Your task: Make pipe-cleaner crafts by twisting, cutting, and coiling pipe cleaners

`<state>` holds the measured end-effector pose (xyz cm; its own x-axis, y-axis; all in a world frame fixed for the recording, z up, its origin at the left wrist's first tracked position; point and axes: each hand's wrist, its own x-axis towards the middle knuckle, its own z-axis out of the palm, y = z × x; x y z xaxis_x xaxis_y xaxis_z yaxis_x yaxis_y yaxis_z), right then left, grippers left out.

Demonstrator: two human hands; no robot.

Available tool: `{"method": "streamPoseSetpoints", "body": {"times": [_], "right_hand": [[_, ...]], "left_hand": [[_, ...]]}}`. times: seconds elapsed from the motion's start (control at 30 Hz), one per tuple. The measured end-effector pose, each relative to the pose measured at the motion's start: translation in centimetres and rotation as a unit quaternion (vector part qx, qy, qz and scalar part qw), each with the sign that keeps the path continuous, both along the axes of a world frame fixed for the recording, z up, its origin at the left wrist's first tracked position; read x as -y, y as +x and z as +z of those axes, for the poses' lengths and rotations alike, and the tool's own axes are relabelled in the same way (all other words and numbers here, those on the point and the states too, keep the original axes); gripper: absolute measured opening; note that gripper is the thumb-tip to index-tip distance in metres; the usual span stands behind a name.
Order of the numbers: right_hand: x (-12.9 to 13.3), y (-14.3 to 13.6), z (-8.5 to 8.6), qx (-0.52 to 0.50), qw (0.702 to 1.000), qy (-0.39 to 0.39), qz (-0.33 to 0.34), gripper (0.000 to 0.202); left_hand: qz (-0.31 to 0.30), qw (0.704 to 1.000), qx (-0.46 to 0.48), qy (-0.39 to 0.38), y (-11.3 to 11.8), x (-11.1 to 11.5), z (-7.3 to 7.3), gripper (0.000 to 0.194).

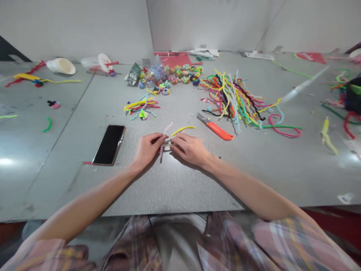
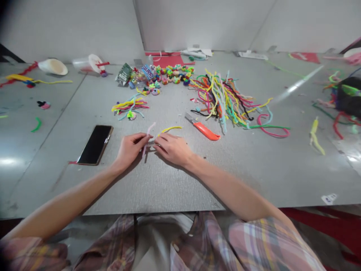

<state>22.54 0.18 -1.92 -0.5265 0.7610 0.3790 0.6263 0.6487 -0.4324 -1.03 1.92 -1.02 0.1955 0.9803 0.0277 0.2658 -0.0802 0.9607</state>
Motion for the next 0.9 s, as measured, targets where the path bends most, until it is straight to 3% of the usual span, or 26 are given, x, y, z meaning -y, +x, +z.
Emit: {"method": "streamPoseSetpoints", "body": {"times": [0.2,0.47,0.6,0.73,0.9], "right_hand": [[0.8,-0.7,-0.2,0.005,1.0,0.004,0.009,0.029],[0.2,-0.2,-0.1,-0.047,0.993,0.014,-0.103,0.026],[0.1,0.2,0.3,-0.115,0.987,0.023,-0.111,0.025],[0.4,0.2,0.7,-0.155,0.982,0.038,-0.101,0.023],[0.1,0.3,0.4,-0.19,0.975,0.048,-0.103,0.02]], "left_hand": [[-0.01,0.997,0.065,-0.04,0.1,0.2,-0.6,0.029],[0.053,0.994,0.095,0.006,-0.5,-0.7,-0.4,0.029],[0.077,0.989,0.124,-0.015,-1.1,-1.5,-0.2,0.027],[0.012,0.991,0.132,-0.025,-0.6,-0.9,0.1,0.042],[-0.093,0.988,0.113,-0.05,-0.1,0.5,0.5,0.045]]}}
